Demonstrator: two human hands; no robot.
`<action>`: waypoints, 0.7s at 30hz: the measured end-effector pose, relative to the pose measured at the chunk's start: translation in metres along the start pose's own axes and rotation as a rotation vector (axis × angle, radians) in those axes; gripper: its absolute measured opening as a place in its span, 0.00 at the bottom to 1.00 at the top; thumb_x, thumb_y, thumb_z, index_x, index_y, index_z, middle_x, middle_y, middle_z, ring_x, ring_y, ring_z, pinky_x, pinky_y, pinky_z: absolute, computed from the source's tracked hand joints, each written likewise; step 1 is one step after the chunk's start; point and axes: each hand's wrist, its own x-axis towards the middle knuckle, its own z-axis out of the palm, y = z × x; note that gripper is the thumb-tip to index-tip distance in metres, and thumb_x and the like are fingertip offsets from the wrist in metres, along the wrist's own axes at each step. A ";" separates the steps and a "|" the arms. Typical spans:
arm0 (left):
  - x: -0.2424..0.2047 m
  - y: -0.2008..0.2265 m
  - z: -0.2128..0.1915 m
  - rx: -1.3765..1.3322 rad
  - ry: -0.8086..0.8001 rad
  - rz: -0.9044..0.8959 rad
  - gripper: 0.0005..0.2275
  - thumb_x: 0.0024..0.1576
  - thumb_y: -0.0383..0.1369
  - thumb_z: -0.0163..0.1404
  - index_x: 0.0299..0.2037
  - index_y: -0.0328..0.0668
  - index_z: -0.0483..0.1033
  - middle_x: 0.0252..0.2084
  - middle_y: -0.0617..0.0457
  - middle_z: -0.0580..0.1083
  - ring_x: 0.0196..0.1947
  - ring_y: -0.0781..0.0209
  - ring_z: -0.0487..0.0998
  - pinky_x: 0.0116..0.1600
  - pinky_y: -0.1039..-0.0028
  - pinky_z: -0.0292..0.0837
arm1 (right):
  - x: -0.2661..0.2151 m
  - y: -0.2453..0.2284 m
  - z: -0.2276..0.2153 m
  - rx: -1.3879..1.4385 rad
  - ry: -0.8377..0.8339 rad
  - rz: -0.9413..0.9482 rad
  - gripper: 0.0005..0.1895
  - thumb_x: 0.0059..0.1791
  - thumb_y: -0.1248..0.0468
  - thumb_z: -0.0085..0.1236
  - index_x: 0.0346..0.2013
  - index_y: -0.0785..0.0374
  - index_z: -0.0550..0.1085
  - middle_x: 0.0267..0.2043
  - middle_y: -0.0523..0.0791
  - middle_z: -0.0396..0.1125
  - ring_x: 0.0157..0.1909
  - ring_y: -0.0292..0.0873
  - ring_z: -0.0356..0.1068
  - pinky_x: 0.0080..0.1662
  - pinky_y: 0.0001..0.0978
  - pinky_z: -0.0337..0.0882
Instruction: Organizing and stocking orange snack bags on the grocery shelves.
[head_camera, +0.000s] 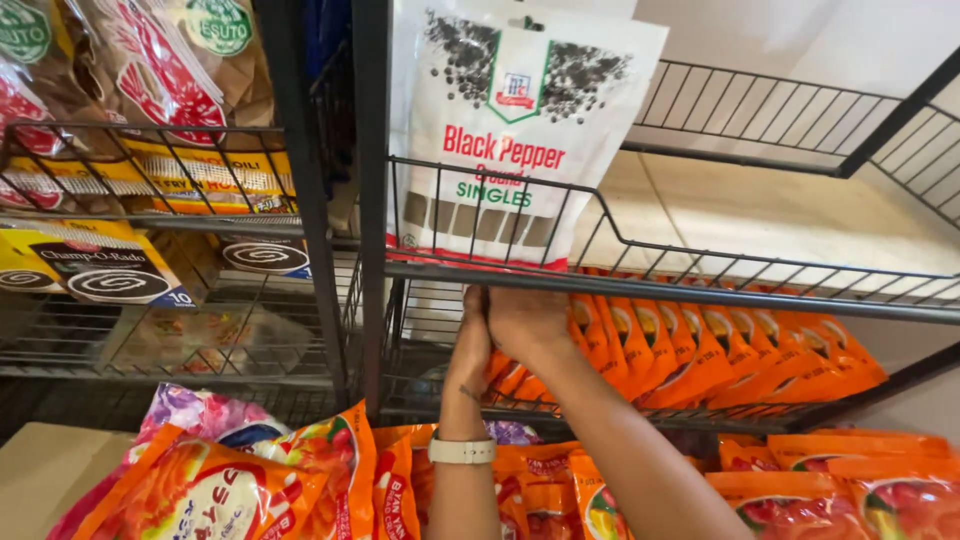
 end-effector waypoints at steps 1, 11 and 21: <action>0.002 -0.003 -0.001 0.000 -0.003 0.002 0.32 0.66 0.52 0.28 0.72 0.36 0.59 0.74 0.48 0.62 0.73 0.54 0.60 0.72 0.70 0.51 | -0.001 -0.002 -0.003 -0.001 0.003 0.000 0.20 0.48 0.55 0.48 0.51 0.60 0.75 0.57 0.56 0.68 0.60 0.60 0.67 0.56 0.61 0.64; -0.034 0.003 0.000 0.663 0.334 0.559 0.30 0.70 0.52 0.29 0.64 0.32 0.69 0.73 0.42 0.64 0.75 0.51 0.59 0.76 0.67 0.50 | -0.005 0.025 -0.024 0.210 -0.170 0.091 0.25 0.47 0.50 0.53 0.53 0.60 0.72 0.55 0.58 0.68 0.57 0.60 0.68 0.55 0.53 0.69; -0.123 0.068 0.034 0.669 0.137 0.533 0.15 0.62 0.38 0.49 0.50 0.32 0.77 0.49 0.48 0.79 0.46 0.59 0.79 0.51 0.70 0.74 | -0.120 0.085 -0.119 0.633 -0.056 -0.109 0.18 0.45 0.49 0.56 0.35 0.59 0.82 0.31 0.50 0.75 0.34 0.52 0.78 0.40 0.44 0.75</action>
